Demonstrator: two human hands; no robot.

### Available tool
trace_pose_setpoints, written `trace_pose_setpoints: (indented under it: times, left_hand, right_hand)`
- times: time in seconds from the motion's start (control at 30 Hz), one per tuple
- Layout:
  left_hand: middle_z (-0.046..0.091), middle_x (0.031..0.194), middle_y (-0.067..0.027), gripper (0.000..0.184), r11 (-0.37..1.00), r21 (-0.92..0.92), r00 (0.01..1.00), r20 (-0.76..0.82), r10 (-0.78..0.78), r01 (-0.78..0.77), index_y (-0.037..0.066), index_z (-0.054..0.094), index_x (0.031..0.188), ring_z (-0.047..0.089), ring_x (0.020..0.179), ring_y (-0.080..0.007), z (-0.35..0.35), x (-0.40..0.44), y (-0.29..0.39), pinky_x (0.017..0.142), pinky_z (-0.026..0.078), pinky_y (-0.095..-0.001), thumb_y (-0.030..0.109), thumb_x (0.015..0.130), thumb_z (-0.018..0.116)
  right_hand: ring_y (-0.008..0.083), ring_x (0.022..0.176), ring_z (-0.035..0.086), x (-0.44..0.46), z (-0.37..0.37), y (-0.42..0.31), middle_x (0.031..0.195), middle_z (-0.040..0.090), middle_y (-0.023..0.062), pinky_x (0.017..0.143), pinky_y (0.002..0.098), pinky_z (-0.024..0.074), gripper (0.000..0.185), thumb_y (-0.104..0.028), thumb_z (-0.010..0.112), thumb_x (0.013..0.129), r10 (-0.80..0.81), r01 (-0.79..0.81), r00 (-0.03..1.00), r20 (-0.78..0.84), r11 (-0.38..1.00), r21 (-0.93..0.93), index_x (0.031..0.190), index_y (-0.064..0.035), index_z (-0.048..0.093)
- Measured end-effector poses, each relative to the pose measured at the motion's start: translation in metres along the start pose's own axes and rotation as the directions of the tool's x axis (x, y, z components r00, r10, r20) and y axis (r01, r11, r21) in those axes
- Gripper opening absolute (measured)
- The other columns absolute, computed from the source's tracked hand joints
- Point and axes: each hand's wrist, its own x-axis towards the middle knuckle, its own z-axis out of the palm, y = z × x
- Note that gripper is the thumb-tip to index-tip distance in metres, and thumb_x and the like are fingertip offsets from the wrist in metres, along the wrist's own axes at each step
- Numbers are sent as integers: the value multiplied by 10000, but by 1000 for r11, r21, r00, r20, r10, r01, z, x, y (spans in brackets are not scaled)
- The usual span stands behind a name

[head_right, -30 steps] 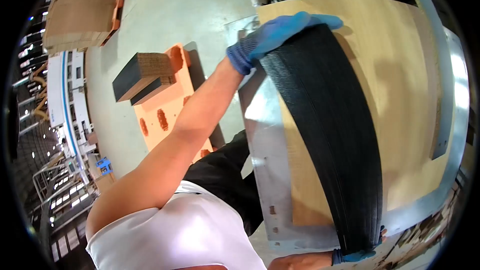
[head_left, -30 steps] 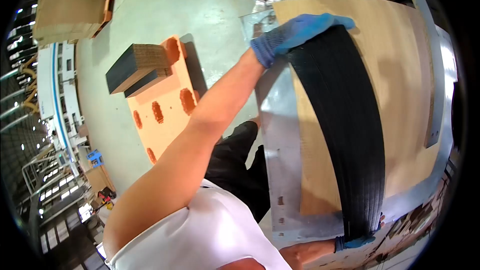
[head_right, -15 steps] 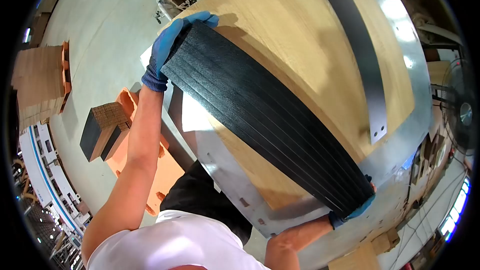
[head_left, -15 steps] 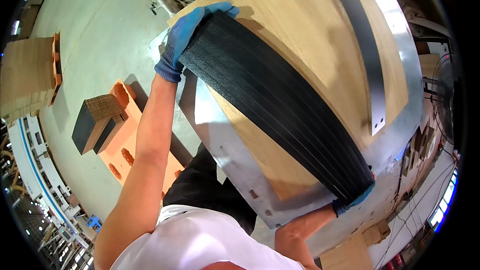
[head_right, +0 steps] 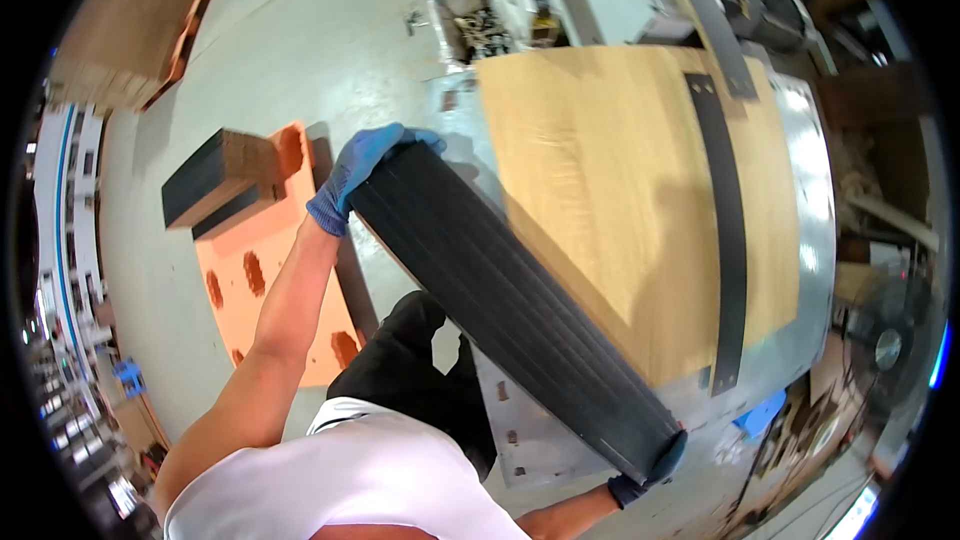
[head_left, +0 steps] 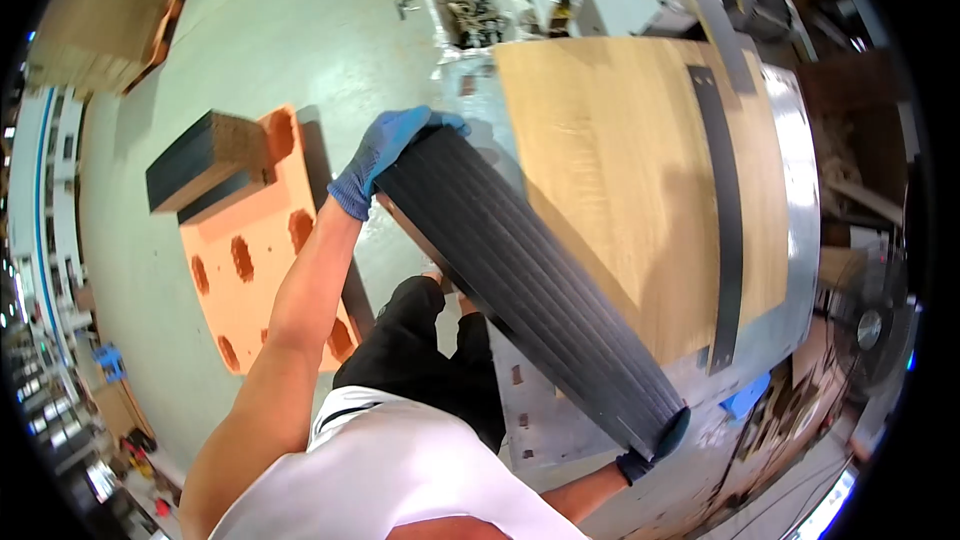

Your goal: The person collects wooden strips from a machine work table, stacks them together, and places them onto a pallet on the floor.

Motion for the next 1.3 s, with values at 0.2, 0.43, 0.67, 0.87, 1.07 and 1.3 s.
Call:
trace_pose_setpoints:
  times: [0.2, 0.43, 0.67, 0.87, 1.07, 1.3]
  left_hand:
    - [751, 1159, -135, 472, 980, 156, 978, -187, -90, 120, -58, 721, 1151, 717, 1038, -220, -109, -172, -22, 978, 532, -330, 269, 1099, 384]
    - [743, 1142, -180, 428, 877, -462, 756, -527, -389, 130, -93, 701, 1156, 718, 1033, -247, -205, -407, -37, 939, 558, -345, 265, 1069, 483]
    - [741, 1121, -176, 441, 748, -663, 513, -636, -576, 19, -86, 683, 1170, 717, 989, -232, -294, -549, -38, 907, 571, -331, 292, 1050, 491]
    - [741, 1120, -177, 452, 745, -666, 371, -703, -607, -43, -79, 686, 1166, 718, 991, -244, -386, -607, -46, 915, 569, -352, 314, 1048, 498]
    - [750, 1096, -173, 442, 771, -637, 245, -750, -615, -14, -90, 690, 1157, 720, 1000, -240, -499, -641, -95, 930, 562, -351, 289, 1057, 486]
    - [749, 1123, -112, 423, 745, -666, 153, -732, -664, 44, -49, 709, 1174, 703, 991, -188, -634, -677, -133, 893, 549, -319, 300, 1044, 507]
  right_hand:
    - [173, 922, 643, -44, 85, -21, 1071, 686, 78, 856, 359, 531, 352, -290, 559, 1049, 6, 104, 952, 305, 933, -344, 1131, 30, 681]
    - [107, 865, 640, -117, 224, 1, 945, 681, 27, 788, 304, 526, 237, -214, 619, 1022, 99, 247, 815, 570, 832, -497, 979, -2, 718]
    - [92, 746, 620, -187, 384, 83, 838, 689, 11, 684, 284, 517, 229, -179, 612, 997, 281, 288, 700, 657, 730, -619, 917, 3, 727]
    - [119, 765, 659, -234, 525, 178, 858, 720, 39, 701, 297, 530, 198, -172, 616, 983, 375, 449, 431, 820, 699, -556, 976, -19, 741]
    - [137, 773, 675, -301, 693, 289, 892, 726, 45, 718, 308, 553, 232, -223, 658, 973, 242, 840, 43, 969, 517, -166, 1012, -15, 755]
    - [148, 651, 622, -404, 817, 399, 777, 670, 20, 588, 334, 491, 253, -293, 619, 941, 702, 189, 476, 531, 507, -841, 861, -76, 723]
